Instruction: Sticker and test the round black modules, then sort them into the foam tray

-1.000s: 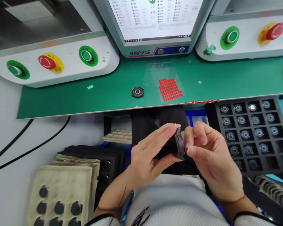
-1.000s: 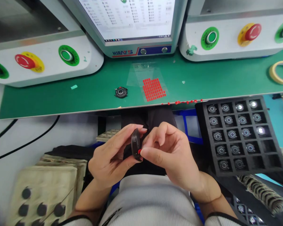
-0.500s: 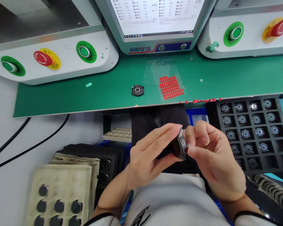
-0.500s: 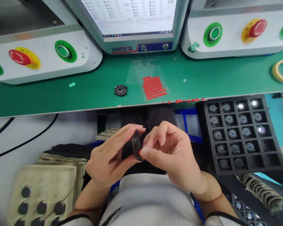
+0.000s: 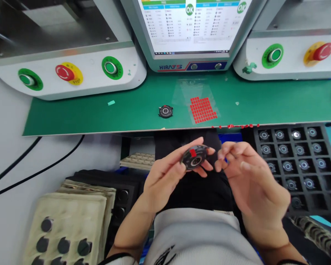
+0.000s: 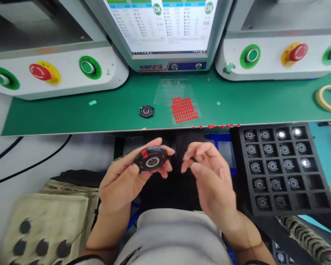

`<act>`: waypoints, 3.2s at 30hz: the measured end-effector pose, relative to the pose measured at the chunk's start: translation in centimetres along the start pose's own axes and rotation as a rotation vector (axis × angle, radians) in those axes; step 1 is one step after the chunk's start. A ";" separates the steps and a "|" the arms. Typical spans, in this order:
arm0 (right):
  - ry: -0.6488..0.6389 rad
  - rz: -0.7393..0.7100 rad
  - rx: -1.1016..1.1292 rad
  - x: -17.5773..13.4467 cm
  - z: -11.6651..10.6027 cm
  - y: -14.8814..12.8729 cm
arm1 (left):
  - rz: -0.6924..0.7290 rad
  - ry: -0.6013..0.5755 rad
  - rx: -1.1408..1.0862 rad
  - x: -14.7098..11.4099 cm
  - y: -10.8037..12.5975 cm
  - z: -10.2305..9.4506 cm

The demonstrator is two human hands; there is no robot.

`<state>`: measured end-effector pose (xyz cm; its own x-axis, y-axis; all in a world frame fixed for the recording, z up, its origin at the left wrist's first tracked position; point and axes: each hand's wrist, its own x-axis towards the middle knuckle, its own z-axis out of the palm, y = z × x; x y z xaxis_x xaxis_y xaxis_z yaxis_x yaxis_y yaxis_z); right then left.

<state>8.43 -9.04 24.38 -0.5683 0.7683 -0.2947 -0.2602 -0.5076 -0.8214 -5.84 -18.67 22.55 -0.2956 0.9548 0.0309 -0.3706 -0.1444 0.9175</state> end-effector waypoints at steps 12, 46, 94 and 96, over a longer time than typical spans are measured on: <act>-0.086 -0.097 -0.116 -1.1 1.2 1.3 | -0.114 0.183 -0.198 -0.8 -0.9 1.7; -0.044 -0.079 0.266 -1.0 4.3 3.8 | 0.553 0.112 1.093 -0.2 -1.1 2.0; -0.469 -0.810 -0.614 3.3 -1.7 3.5 | -0.466 -0.032 -0.603 1.9 -3.2 0.8; -0.468 -0.793 -0.589 3.7 -1.7 3.8 | -0.499 -0.034 -0.532 2.1 -3.2 0.3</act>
<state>6.70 -7.48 19.34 -0.6767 0.5071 0.5338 -0.3396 0.4283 -0.8374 -5.04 -16.13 19.78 0.0445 0.9461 -0.3209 -0.8341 0.2120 0.5092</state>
